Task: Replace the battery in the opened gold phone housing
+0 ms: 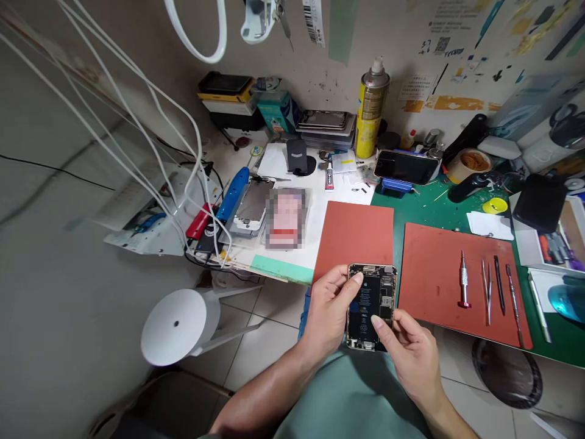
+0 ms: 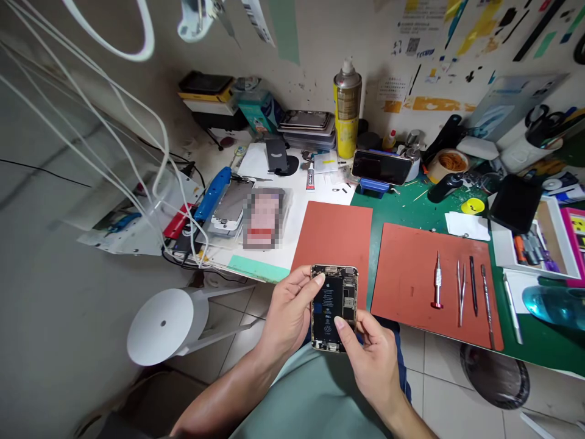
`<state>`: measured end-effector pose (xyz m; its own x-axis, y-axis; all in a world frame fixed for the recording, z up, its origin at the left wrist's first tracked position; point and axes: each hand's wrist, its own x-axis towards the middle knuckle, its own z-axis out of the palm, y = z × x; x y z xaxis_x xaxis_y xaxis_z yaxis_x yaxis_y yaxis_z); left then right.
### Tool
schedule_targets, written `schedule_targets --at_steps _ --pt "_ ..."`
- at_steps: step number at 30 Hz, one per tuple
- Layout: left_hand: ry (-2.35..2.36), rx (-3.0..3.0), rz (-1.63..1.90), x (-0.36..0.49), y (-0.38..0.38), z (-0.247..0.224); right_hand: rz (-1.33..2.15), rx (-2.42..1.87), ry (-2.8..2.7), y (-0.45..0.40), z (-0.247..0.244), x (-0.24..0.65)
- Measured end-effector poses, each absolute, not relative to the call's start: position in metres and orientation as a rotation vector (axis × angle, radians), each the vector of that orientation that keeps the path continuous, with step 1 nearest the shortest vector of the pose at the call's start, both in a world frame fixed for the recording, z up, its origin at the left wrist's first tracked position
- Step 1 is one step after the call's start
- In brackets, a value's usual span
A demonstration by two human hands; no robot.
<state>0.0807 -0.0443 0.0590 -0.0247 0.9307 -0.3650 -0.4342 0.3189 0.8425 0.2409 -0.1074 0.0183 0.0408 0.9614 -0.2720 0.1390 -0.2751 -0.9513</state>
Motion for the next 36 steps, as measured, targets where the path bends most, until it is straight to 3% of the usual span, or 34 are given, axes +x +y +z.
schedule_targets --at_steps 17,22,26,36 --pt "1.079 0.658 1.163 0.073 -0.042 0.05 1.382 -1.667 -1.105 -0.103 0.006 0.259" --pt "1.665 1.142 1.333 -0.012 -0.013 0.053 1.436 -1.676 -1.076 -0.066 0.011 0.264" --pt "2.483 1.569 0.835 -0.089 0.036 0.063 1.453 -1.709 -1.116 -0.027 0.011 0.257" --pt "2.626 1.674 0.413 -0.122 0.098 0.032 1.32 -1.698 -1.286 -0.006 -0.011 0.254"
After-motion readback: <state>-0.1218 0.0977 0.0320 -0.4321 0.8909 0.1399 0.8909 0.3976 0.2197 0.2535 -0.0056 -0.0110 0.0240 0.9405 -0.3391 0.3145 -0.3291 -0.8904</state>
